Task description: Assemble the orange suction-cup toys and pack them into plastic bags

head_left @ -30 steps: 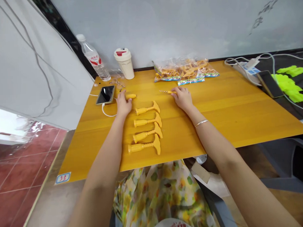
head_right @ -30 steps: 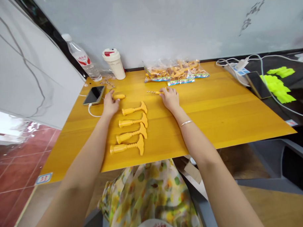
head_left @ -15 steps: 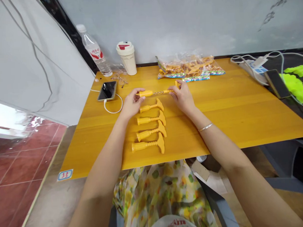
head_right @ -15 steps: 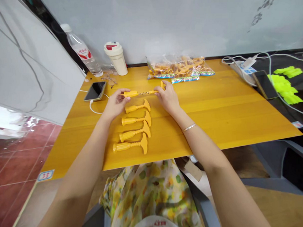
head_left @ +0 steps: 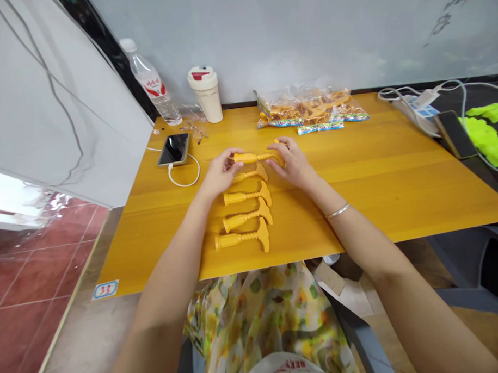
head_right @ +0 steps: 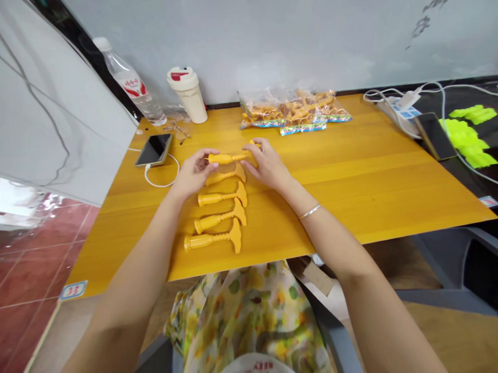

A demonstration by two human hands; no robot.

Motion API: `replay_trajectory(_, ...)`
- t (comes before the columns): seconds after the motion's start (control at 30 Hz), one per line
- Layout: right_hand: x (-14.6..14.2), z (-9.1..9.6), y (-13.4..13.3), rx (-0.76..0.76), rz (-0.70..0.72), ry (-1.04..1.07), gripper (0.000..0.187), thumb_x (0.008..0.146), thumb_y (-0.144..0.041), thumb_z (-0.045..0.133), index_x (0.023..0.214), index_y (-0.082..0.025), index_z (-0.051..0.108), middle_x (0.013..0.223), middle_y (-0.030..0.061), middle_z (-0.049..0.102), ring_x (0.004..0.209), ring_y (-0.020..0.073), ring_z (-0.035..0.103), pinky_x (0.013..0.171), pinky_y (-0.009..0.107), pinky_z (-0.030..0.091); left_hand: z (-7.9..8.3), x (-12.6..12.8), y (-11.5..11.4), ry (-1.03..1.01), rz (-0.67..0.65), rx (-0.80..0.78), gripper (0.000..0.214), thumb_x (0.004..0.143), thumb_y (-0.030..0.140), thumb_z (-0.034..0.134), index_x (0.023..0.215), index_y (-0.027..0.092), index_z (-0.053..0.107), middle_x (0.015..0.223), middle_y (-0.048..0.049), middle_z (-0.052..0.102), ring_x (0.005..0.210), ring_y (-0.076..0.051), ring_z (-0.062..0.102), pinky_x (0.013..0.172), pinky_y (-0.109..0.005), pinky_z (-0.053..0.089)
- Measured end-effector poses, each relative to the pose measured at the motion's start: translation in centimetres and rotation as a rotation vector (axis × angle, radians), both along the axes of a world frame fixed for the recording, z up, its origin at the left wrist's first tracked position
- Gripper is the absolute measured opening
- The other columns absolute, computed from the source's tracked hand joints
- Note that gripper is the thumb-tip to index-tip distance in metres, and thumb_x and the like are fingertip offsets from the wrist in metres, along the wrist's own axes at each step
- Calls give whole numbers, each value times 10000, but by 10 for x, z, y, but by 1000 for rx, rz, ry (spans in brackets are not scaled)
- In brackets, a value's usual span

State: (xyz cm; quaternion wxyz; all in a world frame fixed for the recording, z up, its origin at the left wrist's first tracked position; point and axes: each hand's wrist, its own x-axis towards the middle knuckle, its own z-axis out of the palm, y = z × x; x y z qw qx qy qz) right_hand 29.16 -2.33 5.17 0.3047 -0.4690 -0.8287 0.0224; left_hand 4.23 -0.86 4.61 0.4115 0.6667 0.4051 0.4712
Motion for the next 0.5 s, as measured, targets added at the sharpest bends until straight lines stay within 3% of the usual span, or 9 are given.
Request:
replay_trajectory(0.13,5,4,-1,-45,85,8,473,1005,-484,485,1389,-213,526,1403,187,480,1228,264,552,1068,443,457,-1,-7,6,-72,-5,-29,337,758,324,781,1053,205,669,763,20,579,697,-130,604,721,-258,505)
replay_trajectory(0.23,6,6,-2,-110,10,82,438,1031,-523,393,1220,-207,630,1185,157,632,1097,258,618,989,407,484,1,-8,5,-105,-24,-43,376,741,375,818,1035,202,660,805,6,595,695,-127,601,743,-270,518)
replay_trajectory(0.3,2,8,-5,-217,-42,168,514,1004,-625,390,1037,-196,670,925,113,680,891,240,647,862,371,505,4,-7,3,-98,-15,-19,381,735,377,830,1032,208,661,855,-9,620,721,-130,605,752,-266,512)
replay_trajectory(0.37,-5,8,-9,-371,-53,325,604,959,-724,387,918,-191,667,706,53,631,691,196,609,709,321,487,7,-6,1,-85,3,14,374,727,371,836,1019,211,667,911,-21,639,760,-135,606,760,-256,502)
replay_trajectory(0.43,-14,8,-13,-524,-36,515,663,927,-780,377,923,-186,670,603,6,559,568,154,549,590,281,437,9,-6,-1,-75,5,37,363,726,374,834,1005,210,671,956,-32,650,805,-142,609,775,-251,499)
replay_trajectory(0.5,-22,7,-15,-623,-6,649,697,909,-806,376,1058,-189,664,594,-22,523,522,133,520,532,262,400,10,-5,-2,-67,-10,49,354,729,384,829,996,213,671,978,-34,656,840,-146,613,793,-249,504)
